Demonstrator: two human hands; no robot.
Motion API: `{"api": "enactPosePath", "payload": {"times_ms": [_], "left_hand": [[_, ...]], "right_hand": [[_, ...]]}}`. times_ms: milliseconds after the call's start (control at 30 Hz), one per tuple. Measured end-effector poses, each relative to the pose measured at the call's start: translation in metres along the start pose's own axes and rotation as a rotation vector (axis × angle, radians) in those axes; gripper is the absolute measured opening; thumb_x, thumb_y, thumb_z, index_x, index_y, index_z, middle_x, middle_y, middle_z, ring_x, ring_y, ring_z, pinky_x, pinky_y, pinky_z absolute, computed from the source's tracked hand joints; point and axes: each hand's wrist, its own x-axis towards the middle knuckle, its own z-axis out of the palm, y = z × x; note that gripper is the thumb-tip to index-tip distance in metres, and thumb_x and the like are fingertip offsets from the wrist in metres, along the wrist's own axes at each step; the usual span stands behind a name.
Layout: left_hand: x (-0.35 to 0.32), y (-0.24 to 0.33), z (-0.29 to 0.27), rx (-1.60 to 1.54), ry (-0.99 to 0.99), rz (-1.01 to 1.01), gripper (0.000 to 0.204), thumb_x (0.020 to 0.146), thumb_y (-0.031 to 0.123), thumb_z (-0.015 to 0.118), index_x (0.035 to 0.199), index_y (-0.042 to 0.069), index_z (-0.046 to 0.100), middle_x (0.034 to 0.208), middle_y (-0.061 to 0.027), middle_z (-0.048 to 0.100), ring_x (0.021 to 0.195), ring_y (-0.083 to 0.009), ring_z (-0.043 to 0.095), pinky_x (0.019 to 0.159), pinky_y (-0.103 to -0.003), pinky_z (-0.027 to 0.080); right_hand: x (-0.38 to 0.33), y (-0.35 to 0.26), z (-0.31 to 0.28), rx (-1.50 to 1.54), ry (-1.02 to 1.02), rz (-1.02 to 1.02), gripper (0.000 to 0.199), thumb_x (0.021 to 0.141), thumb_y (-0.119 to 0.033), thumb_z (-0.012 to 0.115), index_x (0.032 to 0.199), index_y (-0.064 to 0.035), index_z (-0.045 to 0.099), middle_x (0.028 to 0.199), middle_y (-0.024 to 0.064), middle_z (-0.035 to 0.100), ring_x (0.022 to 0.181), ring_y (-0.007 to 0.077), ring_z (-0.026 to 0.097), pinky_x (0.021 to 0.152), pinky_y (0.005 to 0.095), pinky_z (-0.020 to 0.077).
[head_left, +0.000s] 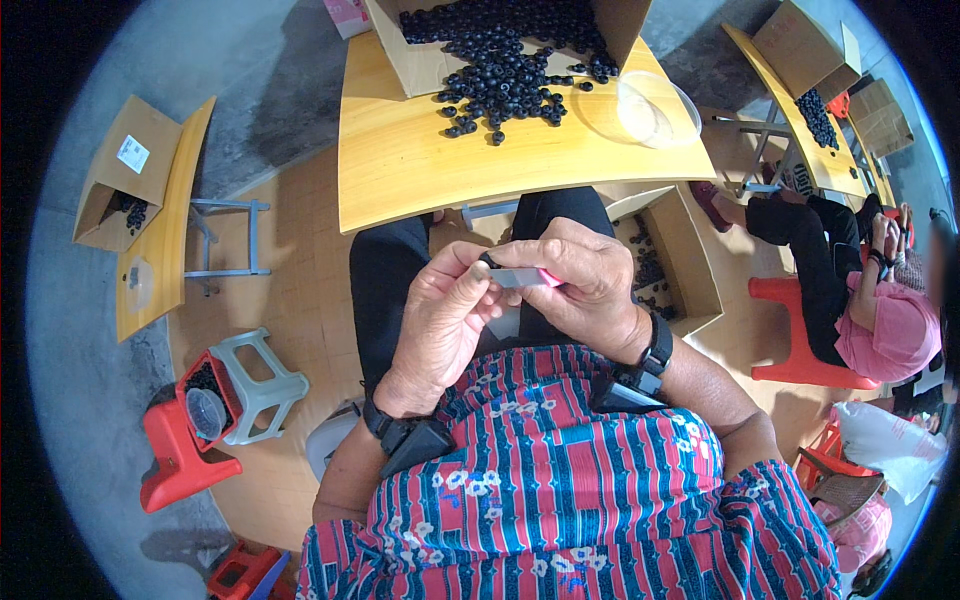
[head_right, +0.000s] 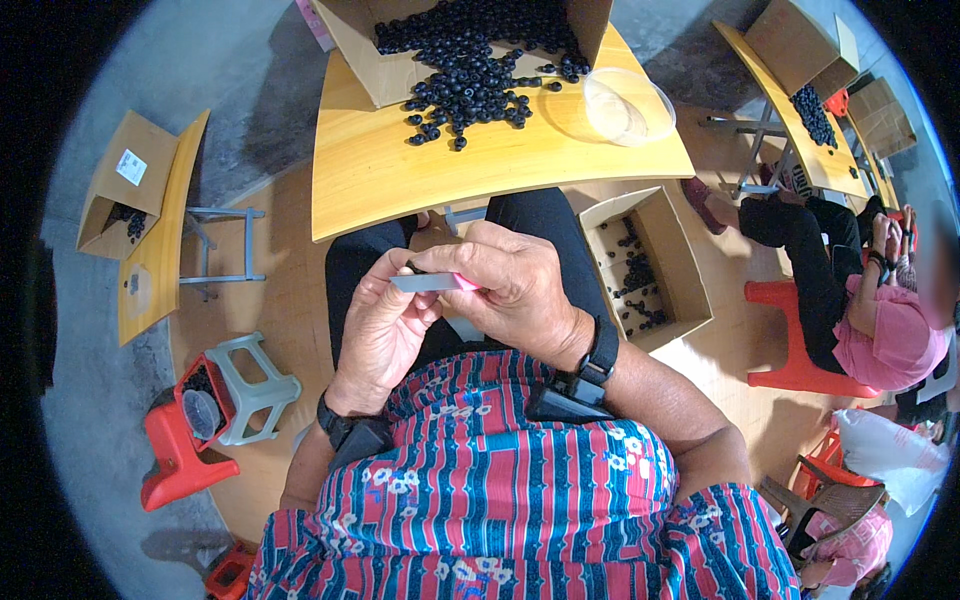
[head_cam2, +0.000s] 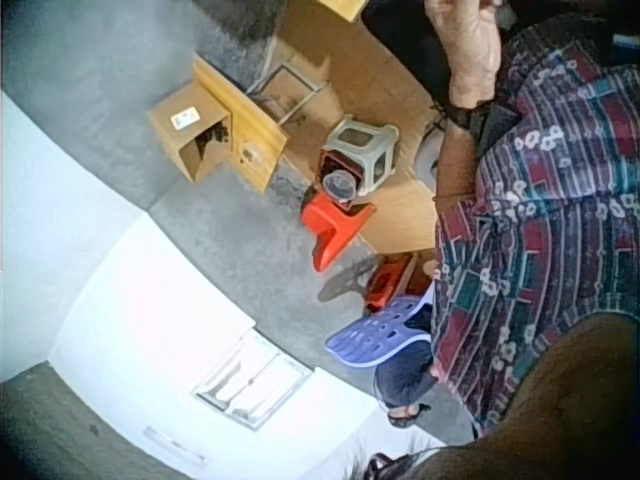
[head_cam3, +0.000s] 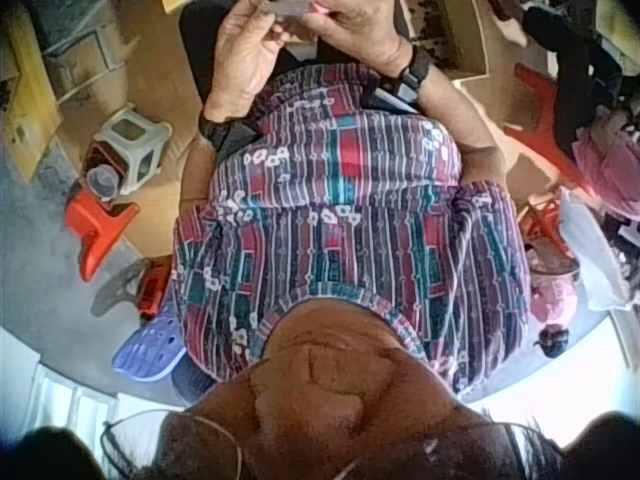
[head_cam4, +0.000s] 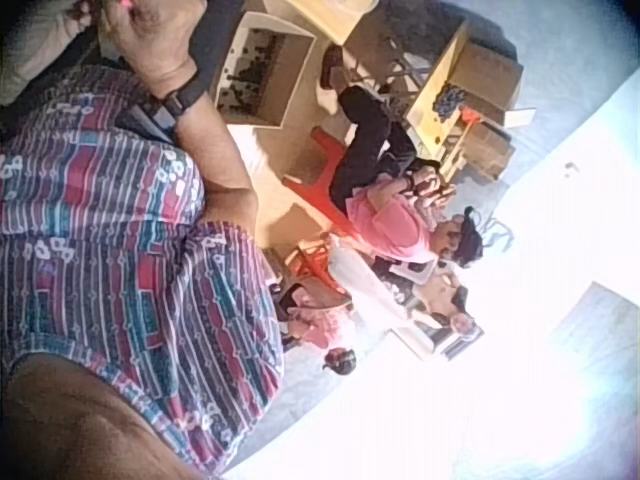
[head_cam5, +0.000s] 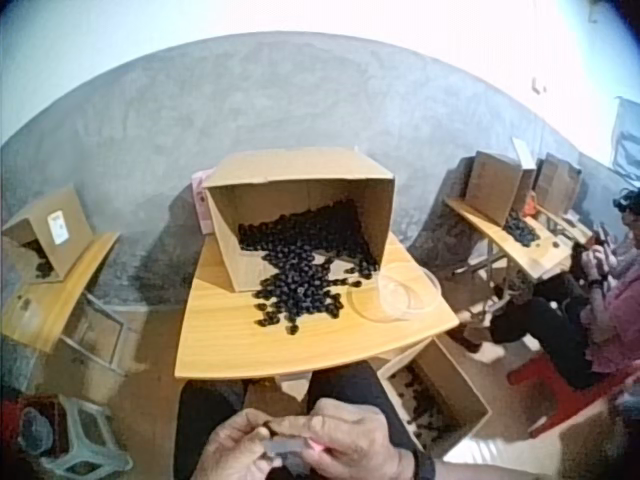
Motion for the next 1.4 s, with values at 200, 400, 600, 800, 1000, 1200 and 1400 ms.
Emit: {"api": "enactPosePath", "payload": {"times_ms": [200, 400, 600, 800, 1000, 1200, 1400], "left_hand": [[0.001, 0.003, -0.005, 0.047, 0.000, -0.017, 0.014, 0.093, 0.016, 0.061, 0.103, 0.007, 0.059, 0.083, 0.0012, 0.058, 0.074, -0.0066, 0.054, 0.075, -0.028, 0.051], [0.001, -0.001, 0.004, -0.029, 0.032, -0.006, 0.016, 0.093, 0.019, 0.060, 0.103, 0.007, 0.059, 0.084, 0.0003, 0.060, 0.076, -0.0076, 0.056, 0.077, -0.029, 0.052], [0.005, 0.005, 0.003, -0.011, 0.003, 0.011, 0.018, 0.093, 0.020, 0.060, 0.104, 0.007, 0.058, 0.090, -0.0008, 0.061, 0.077, -0.0078, 0.056, 0.079, -0.029, 0.052], [0.000, 0.011, -0.002, 0.107, -0.055, 0.068, 0.026, 0.091, 0.021, 0.063, 0.108, 0.005, 0.054, 0.096, -0.0022, 0.057, 0.091, -0.0121, 0.058, 0.080, -0.027, 0.049], [-0.001, 0.011, 0.003, 0.141, -0.038, 0.088, 0.026, 0.091, 0.022, 0.064, 0.109, 0.005, 0.054, 0.095, -0.0014, 0.057, 0.084, -0.0092, 0.055, 0.072, -0.024, 0.046], [-0.001, 0.011, 0.007, 0.145, -0.024, 0.083, 0.025, 0.091, 0.022, 0.064, 0.107, 0.004, 0.055, 0.090, -0.0008, 0.057, 0.080, -0.0074, 0.053, 0.070, -0.023, 0.044], [-0.001, 0.011, 0.003, 0.164, -0.042, 0.079, 0.026, 0.090, 0.023, 0.064, 0.106, 0.004, 0.055, 0.091, -0.0007, 0.057, 0.080, -0.0075, 0.053, 0.070, -0.023, 0.044]], "right_hand": [[0.003, 0.001, 0.002, 0.034, -0.005, 0.023, 0.039, 0.068, -0.004, 0.074, 0.106, -0.0092, 0.069, 0.073, 0.0082, 0.060, 0.063, 0.0209, 0.059, 0.057, 0.0316, 0.0488], [0.001, 0.003, 0.004, -0.014, 0.039, -0.014, 0.036, 0.065, -0.005, 0.075, 0.101, -0.0080, 0.070, 0.073, 0.0077, 0.060, 0.061, 0.0207, 0.057, 0.055, 0.0317, 0.0477], [0.002, -0.001, -0.006, -0.024, -0.047, -0.084, 0.024, 0.073, -0.020, 0.077, 0.092, -0.0064, 0.068, 0.069, 0.0070, 0.055, 0.058, 0.0209, 0.055, 0.051, 0.0315, 0.0440], [0.005, -0.004, -0.008, -0.141, -0.087, -0.065, 0.025, 0.083, -0.028, 0.067, 0.092, -0.0052, 0.066, 0.067, 0.0083, 0.050, 0.057, 0.0243, 0.055, 0.051, 0.0349, 0.0447], [0.007, -0.007, -0.008, -0.189, -0.097, -0.056, 0.022, 0.082, -0.024, 0.067, 0.092, -0.0044, 0.066, 0.069, 0.0096, 0.052, 0.059, 0.0253, 0.057, 0.052, 0.0354, 0.0467], [0.007, -0.009, -0.010, -0.195, -0.103, -0.043, 0.022, 0.081, -0.023, 0.067, 0.092, -0.0035, 0.066, 0.069, 0.0097, 0.053, 0.059, 0.0256, 0.058, 0.052, 0.0352, 0.0470], [0.006, -0.008, -0.009, -0.200, -0.105, -0.038, 0.022, 0.081, -0.022, 0.068, 0.091, -0.0033, 0.066, 0.069, 0.0097, 0.053, 0.059, 0.0257, 0.058, 0.052, 0.0353, 0.0472]]}}
